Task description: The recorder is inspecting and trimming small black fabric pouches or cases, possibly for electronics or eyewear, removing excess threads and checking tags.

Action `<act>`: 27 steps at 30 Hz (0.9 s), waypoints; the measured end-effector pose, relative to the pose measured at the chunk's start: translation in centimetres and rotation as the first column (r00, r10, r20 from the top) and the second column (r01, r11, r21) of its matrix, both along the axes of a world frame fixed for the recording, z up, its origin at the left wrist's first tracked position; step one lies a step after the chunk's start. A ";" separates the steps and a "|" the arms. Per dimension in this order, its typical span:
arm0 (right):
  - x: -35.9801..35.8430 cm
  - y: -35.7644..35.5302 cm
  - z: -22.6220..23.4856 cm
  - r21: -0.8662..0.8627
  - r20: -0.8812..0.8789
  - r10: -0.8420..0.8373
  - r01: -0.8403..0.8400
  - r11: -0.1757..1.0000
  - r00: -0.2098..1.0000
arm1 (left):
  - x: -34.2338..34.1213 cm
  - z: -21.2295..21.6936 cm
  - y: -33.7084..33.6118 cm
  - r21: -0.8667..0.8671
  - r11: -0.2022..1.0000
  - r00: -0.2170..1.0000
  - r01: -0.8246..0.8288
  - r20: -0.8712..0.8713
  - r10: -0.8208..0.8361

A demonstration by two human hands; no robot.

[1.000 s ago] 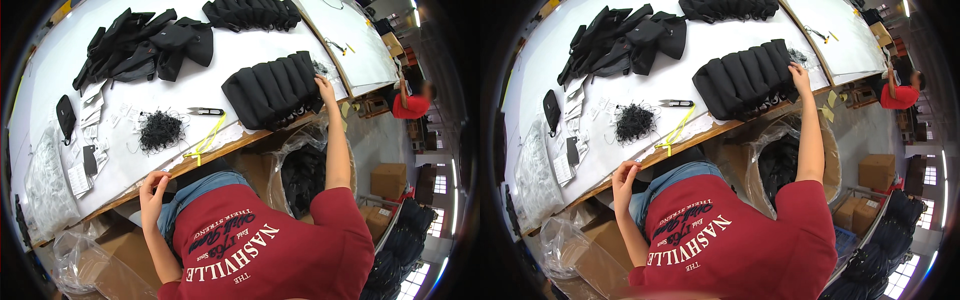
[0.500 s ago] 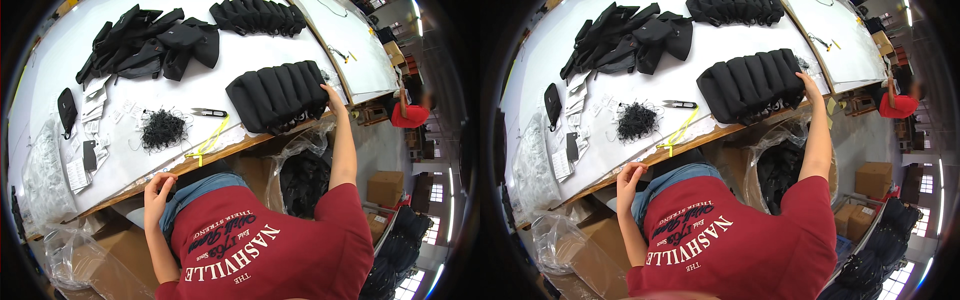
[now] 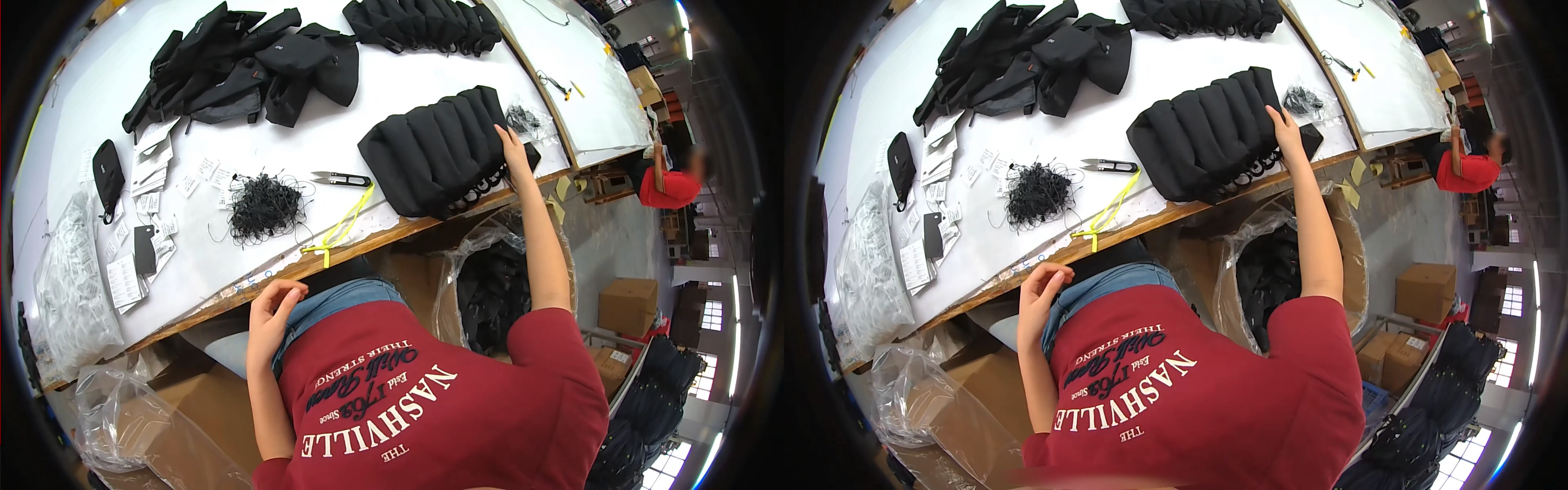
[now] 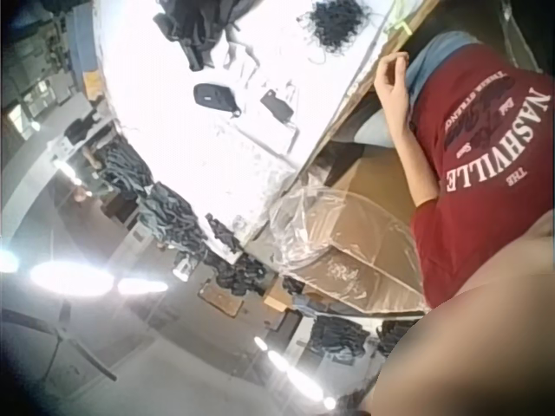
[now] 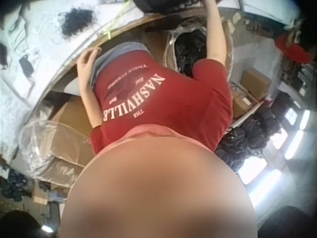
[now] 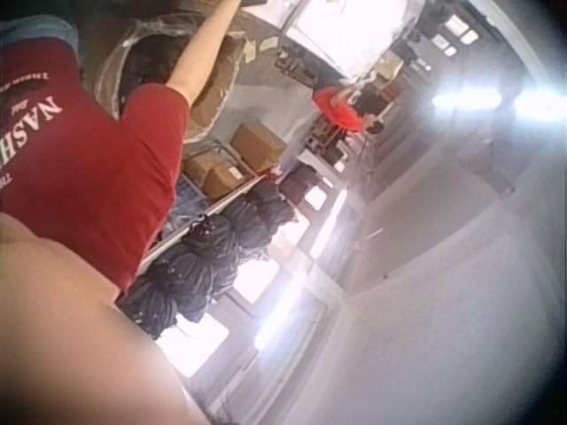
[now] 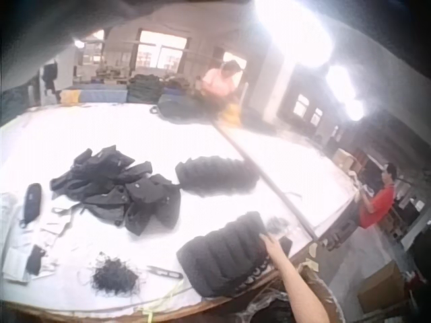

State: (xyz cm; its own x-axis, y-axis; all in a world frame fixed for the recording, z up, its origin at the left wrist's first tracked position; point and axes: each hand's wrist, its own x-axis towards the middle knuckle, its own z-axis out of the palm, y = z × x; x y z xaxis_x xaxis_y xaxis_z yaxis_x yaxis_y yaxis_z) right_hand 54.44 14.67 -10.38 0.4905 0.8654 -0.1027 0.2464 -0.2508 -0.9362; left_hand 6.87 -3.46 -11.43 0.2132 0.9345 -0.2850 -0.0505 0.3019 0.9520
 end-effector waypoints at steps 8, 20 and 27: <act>3.9 0.9 -0.1 -0.016 0.067 0.082 -0.081 0.997 0.994 | 13.5 4.0 7.4 0.697 0.503 0.827 0.512 -0.559 -0.067; 5.7 -0.8 0.9 0.049 0.474 0.039 -0.070 0.996 0.880 | 22.0 -2.0 13.0 0.680 0.127 0.620 0.722 -0.717 0.317; 3.3 0.0 -0.7 0.066 0.149 -0.013 0.004 0.998 0.989 | 21.4 -1.5 16.5 0.688 0.051 0.645 0.724 -0.702 0.304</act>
State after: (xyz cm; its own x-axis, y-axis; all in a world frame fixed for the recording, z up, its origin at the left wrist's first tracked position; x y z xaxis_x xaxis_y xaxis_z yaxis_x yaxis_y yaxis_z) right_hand 57.72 14.63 -11.10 0.5035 0.8635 0.0288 0.3827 -0.1930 -0.9035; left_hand 28.24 13.00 -12.91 0.7445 0.3839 0.5463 0.4191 -0.9056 0.0652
